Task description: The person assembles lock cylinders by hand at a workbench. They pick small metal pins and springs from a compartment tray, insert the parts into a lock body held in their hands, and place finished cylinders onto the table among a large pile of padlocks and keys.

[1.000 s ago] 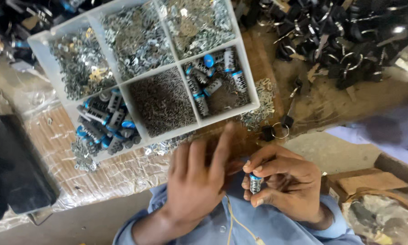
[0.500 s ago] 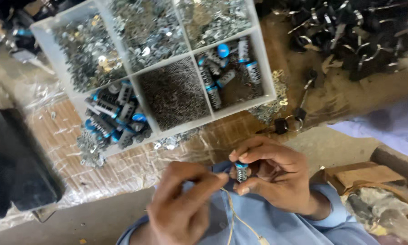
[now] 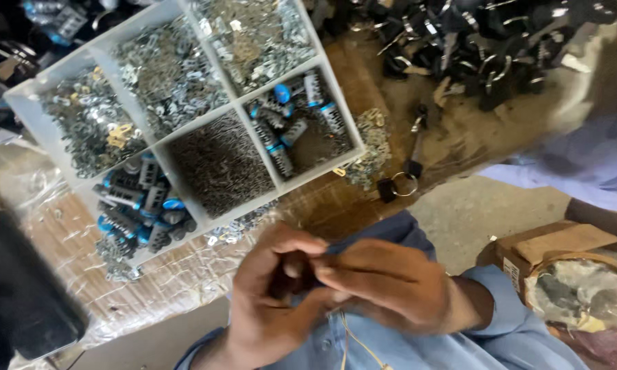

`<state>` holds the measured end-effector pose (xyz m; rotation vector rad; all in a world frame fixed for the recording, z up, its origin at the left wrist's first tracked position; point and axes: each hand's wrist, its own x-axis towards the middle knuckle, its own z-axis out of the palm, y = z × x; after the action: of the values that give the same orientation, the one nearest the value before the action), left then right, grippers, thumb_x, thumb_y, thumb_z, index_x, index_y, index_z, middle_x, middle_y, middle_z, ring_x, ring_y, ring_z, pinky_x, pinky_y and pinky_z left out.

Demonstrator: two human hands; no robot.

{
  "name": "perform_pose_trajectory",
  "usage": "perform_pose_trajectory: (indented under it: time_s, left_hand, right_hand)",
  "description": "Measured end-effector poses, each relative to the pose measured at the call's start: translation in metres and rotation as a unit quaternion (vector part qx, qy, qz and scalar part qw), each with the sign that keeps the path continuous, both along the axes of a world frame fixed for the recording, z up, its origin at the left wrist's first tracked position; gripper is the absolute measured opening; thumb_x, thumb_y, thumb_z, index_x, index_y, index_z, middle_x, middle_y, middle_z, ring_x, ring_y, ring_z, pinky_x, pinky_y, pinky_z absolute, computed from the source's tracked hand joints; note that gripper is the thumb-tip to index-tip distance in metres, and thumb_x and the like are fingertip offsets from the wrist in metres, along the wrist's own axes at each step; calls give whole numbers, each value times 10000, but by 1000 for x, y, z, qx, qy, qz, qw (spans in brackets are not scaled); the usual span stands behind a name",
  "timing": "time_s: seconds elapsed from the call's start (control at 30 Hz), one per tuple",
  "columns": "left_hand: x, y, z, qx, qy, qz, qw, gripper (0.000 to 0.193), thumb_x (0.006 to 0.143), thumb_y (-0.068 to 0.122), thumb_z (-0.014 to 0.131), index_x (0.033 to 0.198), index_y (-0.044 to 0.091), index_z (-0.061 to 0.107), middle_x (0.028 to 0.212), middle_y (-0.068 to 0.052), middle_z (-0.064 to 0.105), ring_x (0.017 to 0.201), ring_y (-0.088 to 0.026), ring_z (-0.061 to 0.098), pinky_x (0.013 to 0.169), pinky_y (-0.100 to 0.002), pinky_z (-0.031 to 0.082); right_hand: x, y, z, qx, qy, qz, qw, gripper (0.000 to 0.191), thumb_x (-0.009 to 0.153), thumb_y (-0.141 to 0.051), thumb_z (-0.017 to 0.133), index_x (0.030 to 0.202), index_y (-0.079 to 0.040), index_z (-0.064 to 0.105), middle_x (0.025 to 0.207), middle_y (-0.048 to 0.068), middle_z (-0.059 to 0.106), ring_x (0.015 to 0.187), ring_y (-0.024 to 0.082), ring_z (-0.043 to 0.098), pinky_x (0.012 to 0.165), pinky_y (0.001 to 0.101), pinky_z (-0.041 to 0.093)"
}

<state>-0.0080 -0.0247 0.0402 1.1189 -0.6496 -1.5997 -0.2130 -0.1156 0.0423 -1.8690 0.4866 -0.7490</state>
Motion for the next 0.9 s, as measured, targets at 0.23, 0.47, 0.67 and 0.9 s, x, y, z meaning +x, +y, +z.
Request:
perform_pose_trajectory:
  time_s: [0.23, 0.47, 0.67, 0.9]
  left_hand:
    - [-36, -96, 42, -319, -596, -31, 736, 460, 730, 90, 838, 1153, 20, 672, 996, -117, 622, 867, -262, 597, 712, -364, 509]
    - [2, -36, 17, -244, -40, 61, 967, 312, 959, 76, 796, 1192, 16, 597, 1035, -122, 627, 840, -164, 618, 743, -308, 532]
    - [-1, 41, -18, -141, -39, 252, 957, 199, 947, 11, 796, 1036, -22, 621, 928, -123, 574, 764, -171, 589, 619, -280, 499]
    - [-19, 62, -30, -117, -197, 347, 909, 244, 853, 93, 866, 913, 19, 642, 837, -52, 590, 748, -110, 509, 655, -262, 403]
  right_hand:
    - [-51, 4, -6, 9, 35, -384, 923, 100, 1029, 50, 706, 1116, 49, 656, 936, 200, 739, 722, 209, 721, 657, 300, 617]
    - [-37, -3, -24, 8, -43, -301, 952, 110, 1056, -49, 678, 1142, 2, 631, 889, 143, 720, 692, 180, 709, 639, 283, 616]
    - [32, 6, -24, 26, -77, -50, 995, 277, 879, 21, 800, 1115, 9, 655, 868, 158, 716, 710, 246, 722, 620, 334, 582]
    - [47, 12, -13, 1, -69, -18, 997, 312, 868, 136, 694, 1149, 10, 649, 909, 144, 737, 741, 246, 760, 664, 337, 626]
